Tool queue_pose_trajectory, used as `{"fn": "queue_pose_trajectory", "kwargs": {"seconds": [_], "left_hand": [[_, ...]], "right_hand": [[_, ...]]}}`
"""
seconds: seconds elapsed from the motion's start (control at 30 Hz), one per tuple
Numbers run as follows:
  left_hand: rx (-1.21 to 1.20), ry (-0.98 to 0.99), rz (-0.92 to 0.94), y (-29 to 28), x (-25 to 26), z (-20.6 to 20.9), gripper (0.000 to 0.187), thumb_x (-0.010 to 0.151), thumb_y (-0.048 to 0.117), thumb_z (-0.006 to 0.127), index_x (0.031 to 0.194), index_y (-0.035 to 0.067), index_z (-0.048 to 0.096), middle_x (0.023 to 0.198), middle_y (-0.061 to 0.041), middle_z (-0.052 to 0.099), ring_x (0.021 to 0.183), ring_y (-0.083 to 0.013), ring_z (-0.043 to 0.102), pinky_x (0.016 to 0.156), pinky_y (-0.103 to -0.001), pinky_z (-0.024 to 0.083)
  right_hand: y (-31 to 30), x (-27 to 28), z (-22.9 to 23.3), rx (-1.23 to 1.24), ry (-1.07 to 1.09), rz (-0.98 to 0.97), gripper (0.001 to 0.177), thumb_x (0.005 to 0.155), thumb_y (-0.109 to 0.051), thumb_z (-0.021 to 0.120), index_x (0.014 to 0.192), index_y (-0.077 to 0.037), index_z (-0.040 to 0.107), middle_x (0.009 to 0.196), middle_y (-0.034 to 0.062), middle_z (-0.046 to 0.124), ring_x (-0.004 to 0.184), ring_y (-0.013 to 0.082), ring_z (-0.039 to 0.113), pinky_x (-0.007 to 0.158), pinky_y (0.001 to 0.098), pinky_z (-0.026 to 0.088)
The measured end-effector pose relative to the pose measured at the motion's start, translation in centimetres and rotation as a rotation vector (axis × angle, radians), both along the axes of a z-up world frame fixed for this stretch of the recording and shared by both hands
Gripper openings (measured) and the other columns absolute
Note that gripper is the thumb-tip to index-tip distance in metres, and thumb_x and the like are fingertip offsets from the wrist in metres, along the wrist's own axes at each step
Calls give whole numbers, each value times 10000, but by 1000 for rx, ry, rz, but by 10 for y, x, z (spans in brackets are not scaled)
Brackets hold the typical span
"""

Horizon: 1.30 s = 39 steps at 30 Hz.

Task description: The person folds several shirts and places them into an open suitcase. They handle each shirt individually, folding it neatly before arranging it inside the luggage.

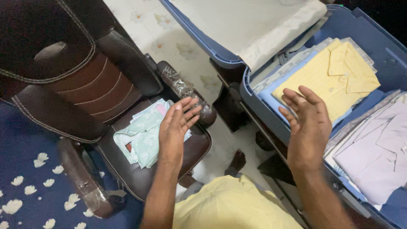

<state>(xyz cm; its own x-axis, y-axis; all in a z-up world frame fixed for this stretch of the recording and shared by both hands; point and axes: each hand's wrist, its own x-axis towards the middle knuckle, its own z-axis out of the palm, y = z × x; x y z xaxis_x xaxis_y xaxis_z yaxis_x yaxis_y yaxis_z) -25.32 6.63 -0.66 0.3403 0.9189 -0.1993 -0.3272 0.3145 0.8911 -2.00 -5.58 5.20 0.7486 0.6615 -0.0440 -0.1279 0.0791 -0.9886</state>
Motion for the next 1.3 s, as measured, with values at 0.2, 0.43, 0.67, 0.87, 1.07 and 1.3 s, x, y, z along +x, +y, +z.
{"fn": "queue_pose_trajectory", "kwargs": {"seconds": [0.2, 0.43, 0.67, 0.87, 1.07, 1.3], "left_hand": [[-166, -267, 15, 0, -86, -7, 642, 1077, 471, 260, 1401, -26, 506, 1420, -227, 605, 1281, -313, 615, 1076, -440, 496], [-211, -211, 92, -10, -172, -15, 714, 1052, 529, 227, 1447, -1, 496, 1439, -207, 598, 1306, -303, 596, 1100, -435, 467], [-215, -108, 162, -24, -232, -18, 681, 1059, 503, 303, 1409, -27, 549, 1437, -183, 616, 1320, -268, 593, 1110, -400, 463], [-227, -52, 226, -26, -254, -19, 576, 1041, 399, 442, 1393, -45, 546, 1414, -197, 624, 1317, -285, 600, 1093, -402, 477], [-346, -296, 287, -15, -257, -36, 599, 1043, 426, 404, 1415, -40, 466, 1431, -227, 572, 1324, -327, 579, 1099, -479, 476], [-468, -401, 459, 2, -247, -47, 695, 1028, 487, 382, 1470, -48, 395, 1477, -271, 524, 1348, -390, 545, 1106, -533, 450]], "right_hand": [[23, -75, -10, -86, 447, 216, 657, 980, -366, 423, 1490, 44, 365, 1452, 256, 550, 1308, 327, 582, 1094, 449, 481], [44, -150, -12, -262, 666, 288, 725, 930, -386, 466, 1499, 54, 370, 1467, 295, 541, 1334, 375, 581, 1110, 484, 475], [54, -199, -13, -255, 686, 367, 729, 933, -404, 466, 1491, 58, 382, 1455, 298, 546, 1329, 380, 572, 1118, 490, 459], [62, -209, -13, -287, 679, 443, 728, 939, -413, 445, 1492, 55, 383, 1451, 290, 541, 1343, 384, 554, 1138, 499, 443], [95, -204, -20, -301, 661, 586, 752, 939, -451, 429, 1505, 41, 369, 1484, 300, 509, 1384, 409, 526, 1154, 529, 420], [157, -189, -33, -339, 776, 755, 720, 946, -475, 428, 1478, 7, 370, 1515, 296, 479, 1406, 430, 498, 1156, 561, 406]]}}
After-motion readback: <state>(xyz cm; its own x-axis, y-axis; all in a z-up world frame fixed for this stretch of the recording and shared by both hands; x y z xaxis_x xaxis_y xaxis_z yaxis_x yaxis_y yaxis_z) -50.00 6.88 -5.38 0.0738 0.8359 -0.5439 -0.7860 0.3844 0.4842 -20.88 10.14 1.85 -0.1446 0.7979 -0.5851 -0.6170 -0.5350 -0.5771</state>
